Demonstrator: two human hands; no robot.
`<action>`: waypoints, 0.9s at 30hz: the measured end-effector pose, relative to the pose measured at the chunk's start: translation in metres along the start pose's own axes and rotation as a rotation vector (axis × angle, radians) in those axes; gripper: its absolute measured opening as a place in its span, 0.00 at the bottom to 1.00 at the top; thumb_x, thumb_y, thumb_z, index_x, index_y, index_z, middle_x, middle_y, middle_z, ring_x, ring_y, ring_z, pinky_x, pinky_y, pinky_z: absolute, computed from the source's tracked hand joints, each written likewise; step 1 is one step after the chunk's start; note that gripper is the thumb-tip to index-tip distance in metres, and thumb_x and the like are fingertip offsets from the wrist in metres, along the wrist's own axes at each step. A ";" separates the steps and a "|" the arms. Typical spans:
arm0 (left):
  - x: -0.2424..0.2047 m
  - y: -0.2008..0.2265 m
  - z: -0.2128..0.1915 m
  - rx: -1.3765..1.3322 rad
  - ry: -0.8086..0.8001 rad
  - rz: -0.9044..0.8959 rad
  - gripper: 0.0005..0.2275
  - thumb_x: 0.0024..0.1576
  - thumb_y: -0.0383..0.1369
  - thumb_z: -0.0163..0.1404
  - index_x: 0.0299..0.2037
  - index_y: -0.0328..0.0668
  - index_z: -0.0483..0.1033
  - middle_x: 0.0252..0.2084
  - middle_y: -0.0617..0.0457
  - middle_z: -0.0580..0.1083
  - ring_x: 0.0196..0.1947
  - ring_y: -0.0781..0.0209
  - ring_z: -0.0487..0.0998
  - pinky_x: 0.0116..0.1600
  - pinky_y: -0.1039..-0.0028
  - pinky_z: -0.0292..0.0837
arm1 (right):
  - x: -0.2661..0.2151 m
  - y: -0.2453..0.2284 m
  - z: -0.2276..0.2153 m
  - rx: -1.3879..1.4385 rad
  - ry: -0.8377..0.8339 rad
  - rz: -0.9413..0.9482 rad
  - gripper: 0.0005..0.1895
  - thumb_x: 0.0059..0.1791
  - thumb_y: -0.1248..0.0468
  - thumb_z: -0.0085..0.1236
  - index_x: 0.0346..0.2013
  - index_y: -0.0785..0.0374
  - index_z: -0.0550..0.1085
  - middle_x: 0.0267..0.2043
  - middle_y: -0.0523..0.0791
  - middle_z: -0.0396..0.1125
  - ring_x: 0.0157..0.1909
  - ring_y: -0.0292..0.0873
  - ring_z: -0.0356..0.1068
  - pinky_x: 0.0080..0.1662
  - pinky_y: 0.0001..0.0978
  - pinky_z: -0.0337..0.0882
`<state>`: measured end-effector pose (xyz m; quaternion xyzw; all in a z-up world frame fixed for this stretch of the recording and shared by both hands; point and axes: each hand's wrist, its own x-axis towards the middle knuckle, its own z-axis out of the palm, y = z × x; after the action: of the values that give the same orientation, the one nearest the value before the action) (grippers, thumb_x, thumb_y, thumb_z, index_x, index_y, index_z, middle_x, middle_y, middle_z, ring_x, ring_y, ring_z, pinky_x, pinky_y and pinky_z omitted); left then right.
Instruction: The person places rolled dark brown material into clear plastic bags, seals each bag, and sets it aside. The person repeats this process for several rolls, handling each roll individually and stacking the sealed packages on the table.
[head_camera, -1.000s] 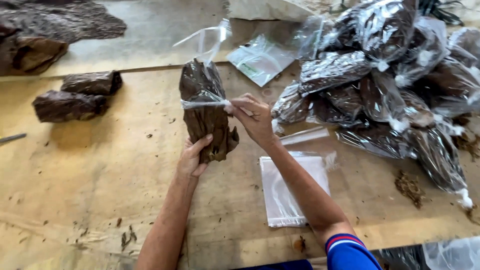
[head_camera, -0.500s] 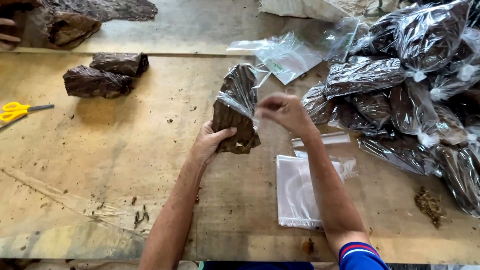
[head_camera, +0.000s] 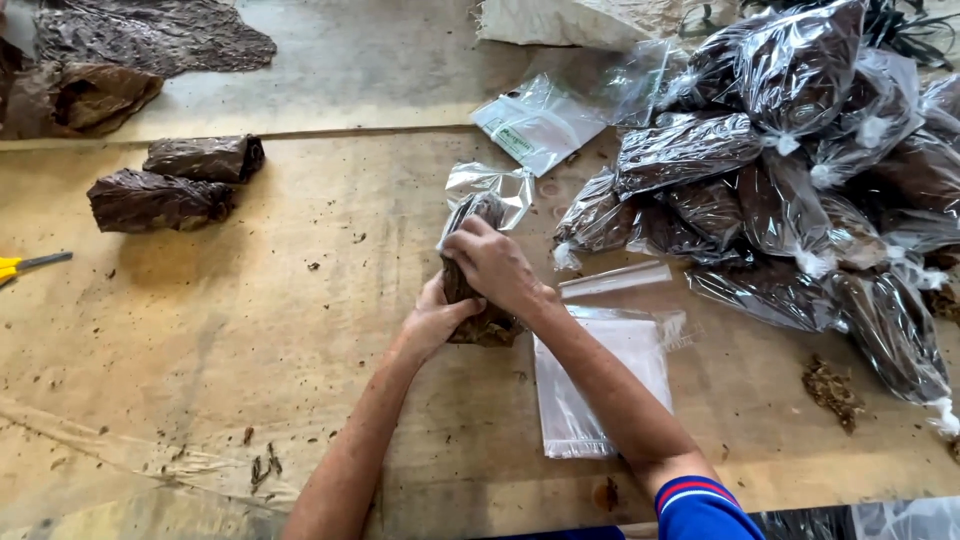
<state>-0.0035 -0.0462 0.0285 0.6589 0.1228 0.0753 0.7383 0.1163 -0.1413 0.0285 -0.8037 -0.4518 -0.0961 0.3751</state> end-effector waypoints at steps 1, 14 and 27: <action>0.003 0.000 -0.001 0.000 0.002 0.001 0.20 0.43 0.21 0.64 0.48 0.37 0.81 0.39 0.45 0.81 0.44 0.57 0.80 0.47 0.60 0.79 | 0.001 -0.011 -0.009 0.000 0.000 -0.002 0.03 0.53 0.61 0.59 0.40 0.49 0.78 0.39 0.42 0.66 0.39 0.53 0.77 0.41 0.43 0.78; 0.008 0.030 -0.020 -0.541 0.162 -0.078 0.16 0.47 0.16 0.64 0.46 0.32 0.78 0.38 0.39 0.80 0.37 0.44 0.85 0.42 0.55 0.84 | 0.009 -0.016 -0.084 0.282 -0.195 -0.076 0.16 0.49 0.62 0.69 0.48 0.61 0.76 0.41 0.49 0.66 0.35 0.46 0.70 0.39 0.39 0.73; 0.040 -0.009 -0.055 -0.749 0.399 -0.054 0.07 0.58 0.29 0.59 0.45 0.42 0.80 0.40 0.40 0.82 0.39 0.46 0.86 0.46 0.58 0.84 | 0.004 -0.002 -0.058 0.594 -0.314 -0.135 0.05 0.53 0.67 0.62 0.36 0.63 0.75 0.32 0.46 0.66 0.39 0.40 0.68 0.47 0.39 0.71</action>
<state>0.0194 0.0157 0.0104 0.3142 0.2446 0.2213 0.8902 0.1278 -0.1778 0.0720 -0.6326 -0.5646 0.1397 0.5114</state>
